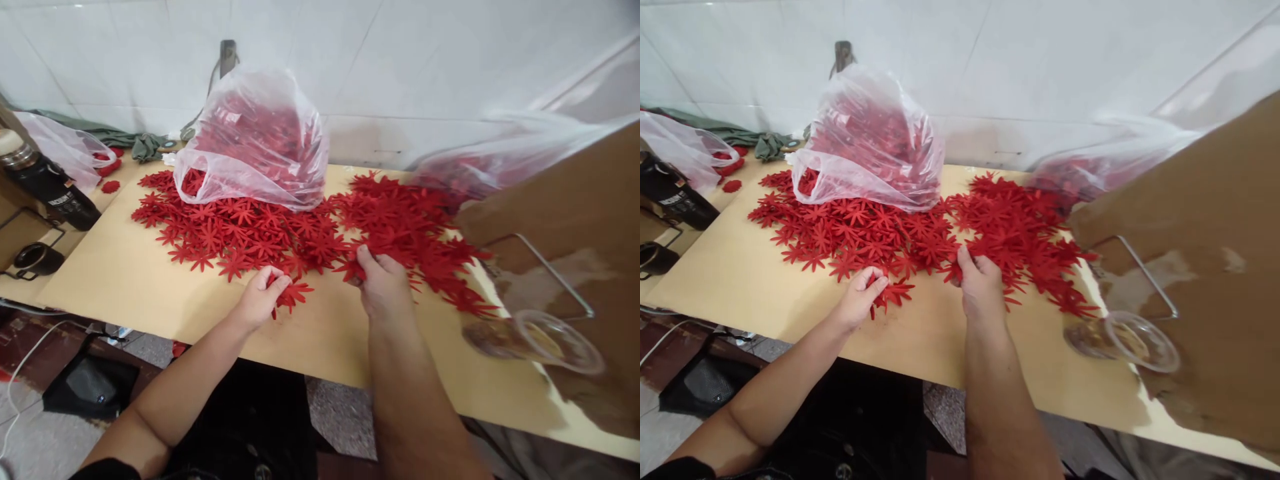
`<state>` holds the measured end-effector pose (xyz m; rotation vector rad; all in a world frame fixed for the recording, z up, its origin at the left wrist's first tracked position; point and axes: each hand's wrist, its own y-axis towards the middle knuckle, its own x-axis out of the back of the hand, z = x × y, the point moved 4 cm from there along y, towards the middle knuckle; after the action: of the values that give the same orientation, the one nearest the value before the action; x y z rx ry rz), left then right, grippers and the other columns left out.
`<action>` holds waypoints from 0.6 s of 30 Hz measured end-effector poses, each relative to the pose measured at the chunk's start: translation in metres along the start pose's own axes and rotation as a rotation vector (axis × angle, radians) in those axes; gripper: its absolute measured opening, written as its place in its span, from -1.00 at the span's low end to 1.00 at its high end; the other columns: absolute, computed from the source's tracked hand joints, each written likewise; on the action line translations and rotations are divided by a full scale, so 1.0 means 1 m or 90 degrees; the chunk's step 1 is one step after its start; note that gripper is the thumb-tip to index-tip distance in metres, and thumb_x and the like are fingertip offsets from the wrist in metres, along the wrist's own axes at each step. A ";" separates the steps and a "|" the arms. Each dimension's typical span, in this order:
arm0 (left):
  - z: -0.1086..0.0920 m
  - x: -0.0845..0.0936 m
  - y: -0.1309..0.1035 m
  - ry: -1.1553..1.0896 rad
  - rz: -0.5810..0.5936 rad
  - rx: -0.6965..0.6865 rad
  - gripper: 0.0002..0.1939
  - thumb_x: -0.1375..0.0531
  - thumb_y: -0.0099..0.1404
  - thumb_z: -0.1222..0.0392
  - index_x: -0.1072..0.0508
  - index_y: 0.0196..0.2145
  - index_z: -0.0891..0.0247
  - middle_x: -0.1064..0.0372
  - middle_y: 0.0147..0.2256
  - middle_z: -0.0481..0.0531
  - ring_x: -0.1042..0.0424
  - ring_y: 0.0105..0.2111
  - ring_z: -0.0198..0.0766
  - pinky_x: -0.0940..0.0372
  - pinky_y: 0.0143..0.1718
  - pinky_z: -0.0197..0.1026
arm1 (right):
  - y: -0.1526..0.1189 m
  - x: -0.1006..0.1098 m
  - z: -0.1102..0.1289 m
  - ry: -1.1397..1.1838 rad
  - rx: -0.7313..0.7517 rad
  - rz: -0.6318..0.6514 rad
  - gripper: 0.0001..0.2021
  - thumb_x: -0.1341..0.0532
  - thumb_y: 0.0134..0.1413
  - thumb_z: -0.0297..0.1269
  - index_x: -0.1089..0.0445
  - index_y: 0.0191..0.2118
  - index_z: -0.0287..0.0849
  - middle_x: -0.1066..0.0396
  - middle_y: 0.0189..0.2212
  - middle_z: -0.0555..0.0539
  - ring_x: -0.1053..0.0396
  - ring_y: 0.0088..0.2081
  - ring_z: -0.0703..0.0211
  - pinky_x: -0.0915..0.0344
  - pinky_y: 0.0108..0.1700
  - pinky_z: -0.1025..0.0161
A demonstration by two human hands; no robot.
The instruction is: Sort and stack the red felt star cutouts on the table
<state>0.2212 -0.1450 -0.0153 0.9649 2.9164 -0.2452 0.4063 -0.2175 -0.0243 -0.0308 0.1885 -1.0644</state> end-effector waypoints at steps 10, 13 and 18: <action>0.007 0.002 0.004 -0.064 -0.026 0.006 -0.82 -0.17 0.09 0.14 -0.26 -0.54 0.26 -0.13 -0.59 -0.17 -0.11 -0.55 -0.46 -0.09 -0.43 -0.35 | 0.014 -0.005 -0.001 0.096 -0.002 0.044 -0.59 -0.41 -0.55 -0.07 -0.25 -0.57 -0.18 -0.24 -0.71 0.16 -0.17 -0.68 0.44 -0.17 -0.63 0.45; 0.011 0.004 0.007 -0.147 -0.051 0.058 -0.73 -0.24 -0.01 0.03 -0.28 -0.48 0.25 -0.14 -0.58 -0.19 -0.11 -0.61 -0.49 -0.07 -0.54 -0.36 | 0.022 0.000 -0.001 0.104 -0.006 0.039 -0.59 -0.42 -0.63 -0.15 -0.23 -0.58 -0.17 -0.23 -0.71 0.18 -0.15 -0.68 0.43 -0.14 -0.64 0.44; 0.009 0.001 0.005 -0.200 -0.023 0.105 -0.65 -0.28 -0.06 0.00 -0.35 -0.37 0.28 -0.20 -0.57 -0.17 -0.19 -0.63 -0.50 -0.08 -0.59 -0.37 | 0.031 0.008 0.000 0.079 -0.012 -0.003 -0.61 -0.38 -0.49 -0.08 -0.20 -0.58 -0.16 -0.20 -0.73 0.18 -0.08 -0.71 0.42 -0.05 -0.66 0.42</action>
<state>0.2238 -0.1418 -0.0251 0.8070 2.6583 -0.5895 0.4373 -0.2093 -0.0288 0.0180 0.3098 -1.0701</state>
